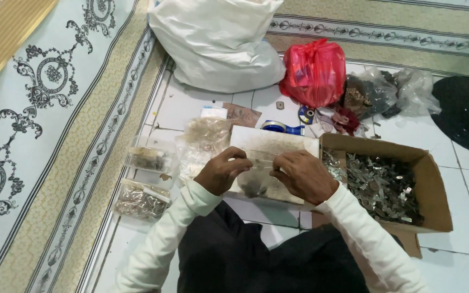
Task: Sorting small metal parts from a cardboard box and placing them into plastic bags.
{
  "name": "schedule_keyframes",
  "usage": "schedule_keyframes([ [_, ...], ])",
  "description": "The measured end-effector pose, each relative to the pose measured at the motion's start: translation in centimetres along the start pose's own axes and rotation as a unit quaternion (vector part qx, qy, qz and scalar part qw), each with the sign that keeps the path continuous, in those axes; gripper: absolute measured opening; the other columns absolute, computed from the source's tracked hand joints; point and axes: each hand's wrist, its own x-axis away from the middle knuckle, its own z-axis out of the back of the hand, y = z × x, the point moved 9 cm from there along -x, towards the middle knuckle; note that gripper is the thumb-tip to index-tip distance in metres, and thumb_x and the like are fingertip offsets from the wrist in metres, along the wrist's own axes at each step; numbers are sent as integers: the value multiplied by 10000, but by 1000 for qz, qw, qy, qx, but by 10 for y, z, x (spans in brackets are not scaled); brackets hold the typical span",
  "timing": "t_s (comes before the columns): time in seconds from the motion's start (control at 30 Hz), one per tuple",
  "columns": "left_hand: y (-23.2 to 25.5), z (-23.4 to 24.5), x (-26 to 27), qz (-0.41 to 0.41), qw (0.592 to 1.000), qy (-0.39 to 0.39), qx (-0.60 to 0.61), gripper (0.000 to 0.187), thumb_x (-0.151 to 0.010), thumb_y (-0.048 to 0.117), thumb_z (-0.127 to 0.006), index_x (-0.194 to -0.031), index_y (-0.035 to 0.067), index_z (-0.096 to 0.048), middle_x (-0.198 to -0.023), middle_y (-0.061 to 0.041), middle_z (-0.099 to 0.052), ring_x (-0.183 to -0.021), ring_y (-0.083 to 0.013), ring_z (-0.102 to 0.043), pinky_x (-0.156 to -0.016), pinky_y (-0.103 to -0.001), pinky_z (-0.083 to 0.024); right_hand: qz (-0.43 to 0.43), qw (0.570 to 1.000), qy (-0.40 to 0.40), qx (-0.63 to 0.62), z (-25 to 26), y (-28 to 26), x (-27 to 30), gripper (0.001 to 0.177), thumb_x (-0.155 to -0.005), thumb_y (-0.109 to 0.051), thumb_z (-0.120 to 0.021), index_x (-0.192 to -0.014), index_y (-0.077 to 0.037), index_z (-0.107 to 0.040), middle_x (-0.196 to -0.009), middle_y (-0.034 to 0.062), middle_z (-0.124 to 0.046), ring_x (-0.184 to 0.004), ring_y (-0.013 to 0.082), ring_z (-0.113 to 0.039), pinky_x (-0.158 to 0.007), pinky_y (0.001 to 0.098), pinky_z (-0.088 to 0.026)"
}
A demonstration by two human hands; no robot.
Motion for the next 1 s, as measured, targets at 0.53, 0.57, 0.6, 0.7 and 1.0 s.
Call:
schedule_keyframes([
  [0.53, -90, -139, 97, 211, 966, 4, 151, 251, -846, 116, -849, -1057, 10, -765, -950, -201, -772, -943, -424, -745, -807, -505, -609, -87, 963, 140, -214, 100, 20, 10, 98, -900, -57, -764, -896, -98, -675, -846, 83, -767, -827, 302, -771, -741, 376, -611],
  [0.57, -93, -143, 102, 230, 959, 34, 161, 146, -866, 99, -822, -1005, 73, -787, -903, -140, -789, -897, -349, -764, -781, -446, -615, -100, 962, 154, -201, 106, 26, 16, 95, -903, -75, -776, -900, -106, -687, -865, 71, -767, -842, 273, -770, -747, 353, -602],
  [0.6, -98, -144, 105, 246, 952, 67, 170, 87, -886, 82, -796, -953, 135, -810, -857, -79, -806, -851, -274, -784, -755, -387, -621, -111, 961, 169, -187, 113, 32, 20, 93, -905, -94, -789, -904, -114, -698, -883, 59, -767, -856, 245, -769, -753, 330, -594],
  [0.7, -110, -139, 111, 259, 945, 92, 177, 85, -912, 87, -771, -986, 118, -797, -884, -104, -805, -872, -293, -783, -756, -406, -628, -129, 956, 177, -194, 118, 39, 22, 96, -895, -74, -795, -886, -112, -707, -879, 65, -776, -841, 241, -771, -736, 334, -592],
  [1.0, -20, -74, 17, 227, 950, 62, 205, 836, -762, 295, -926, -1472, 81, -540, -1388, -140, -622, -1318, -360, -574, -1037, -584, -493, -128, 938, 175, -270, 100, 34, 18, 101, -854, -22, -797, -913, -78, -737, -808, 96, -771, -745, 233, -769, -673, 323, -585],
])
